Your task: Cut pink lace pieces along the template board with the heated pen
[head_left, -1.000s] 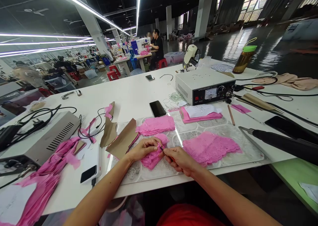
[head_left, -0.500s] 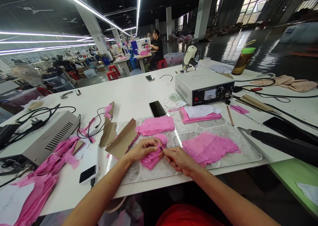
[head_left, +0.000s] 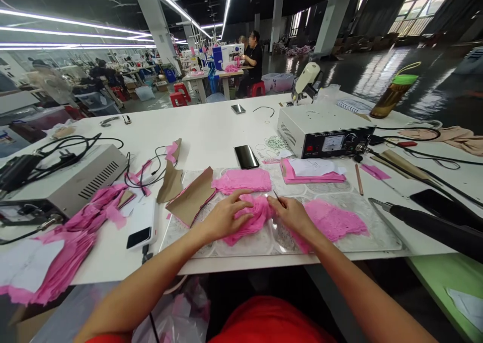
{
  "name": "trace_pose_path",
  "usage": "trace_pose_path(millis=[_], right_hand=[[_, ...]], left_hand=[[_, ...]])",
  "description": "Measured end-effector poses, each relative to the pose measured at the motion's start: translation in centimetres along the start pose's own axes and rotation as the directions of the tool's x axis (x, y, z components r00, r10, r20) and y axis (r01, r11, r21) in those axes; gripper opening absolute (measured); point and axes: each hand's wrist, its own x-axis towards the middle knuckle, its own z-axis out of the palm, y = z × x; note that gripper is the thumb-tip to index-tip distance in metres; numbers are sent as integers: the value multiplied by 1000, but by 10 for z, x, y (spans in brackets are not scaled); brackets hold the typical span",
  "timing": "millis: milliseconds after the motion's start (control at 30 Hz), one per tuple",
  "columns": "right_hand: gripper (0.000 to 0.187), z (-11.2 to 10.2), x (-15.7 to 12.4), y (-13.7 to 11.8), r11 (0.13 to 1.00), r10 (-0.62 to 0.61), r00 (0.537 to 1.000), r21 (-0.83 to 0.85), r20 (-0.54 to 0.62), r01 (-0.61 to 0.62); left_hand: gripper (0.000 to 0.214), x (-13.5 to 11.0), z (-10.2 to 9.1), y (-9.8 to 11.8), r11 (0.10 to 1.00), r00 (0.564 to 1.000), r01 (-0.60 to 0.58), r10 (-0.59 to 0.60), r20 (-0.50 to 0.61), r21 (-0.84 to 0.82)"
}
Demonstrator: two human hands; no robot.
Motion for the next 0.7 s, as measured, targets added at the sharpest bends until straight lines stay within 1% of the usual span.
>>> trace_pose_path(millis=[67,133,200,267,300,333,367,433,467,500,533,600,633,700], right_hand=[[46,2,8,-4,992,-14,1000,-128,10,15],[36,6,11,-7,982,-24,999,-186,23,28],[27,9,11,-6,963,-41,999,-266,31,48],[35,9,7,-1,946,-44,998,-320,37,53],[39,9,5,2,943,-41,998,-328,41,53],[40,8,4,5,941,-44,998,-333,51,58],[36,7,2,8,938,-56,996,-339,65,75],[21,6,2,12,928,-107,990,-348,93,133],[16,5,3,13,923,-143,985,-346,92,166],[14,4,4,13,920,-176,982,-343,75,191],[15,2,5,12,916,-202,979,-344,42,204],[22,-3,7,11,911,-224,974,-366,-48,191],[25,-7,6,10,910,-220,972,-378,-88,172],[27,-13,-1,10,924,-196,973,-356,-126,140]], left_hand=[[24,-9,-4,7,997,1000,-14,13,2,77],[26,-22,-8,10,993,999,-19,14,44,117],[35,-38,-10,10,988,997,-3,-8,73,155],[49,-55,-8,6,980,997,13,-27,70,199],[54,-63,-5,4,975,998,18,-32,57,222],[53,-69,0,2,970,999,25,-35,37,243],[48,-74,6,0,964,999,29,-34,14,264],[27,-80,18,-1,950,999,24,-12,-39,310],[18,-81,24,-1,942,999,7,12,-53,335],[14,-80,29,0,933,998,-24,45,-51,360],[14,-79,32,2,923,996,-66,84,-32,380],[16,-76,36,7,908,988,-148,153,17,391],[16,-74,36,9,908,984,-172,176,24,383],[17,-73,33,14,921,981,-180,194,-6,346]])
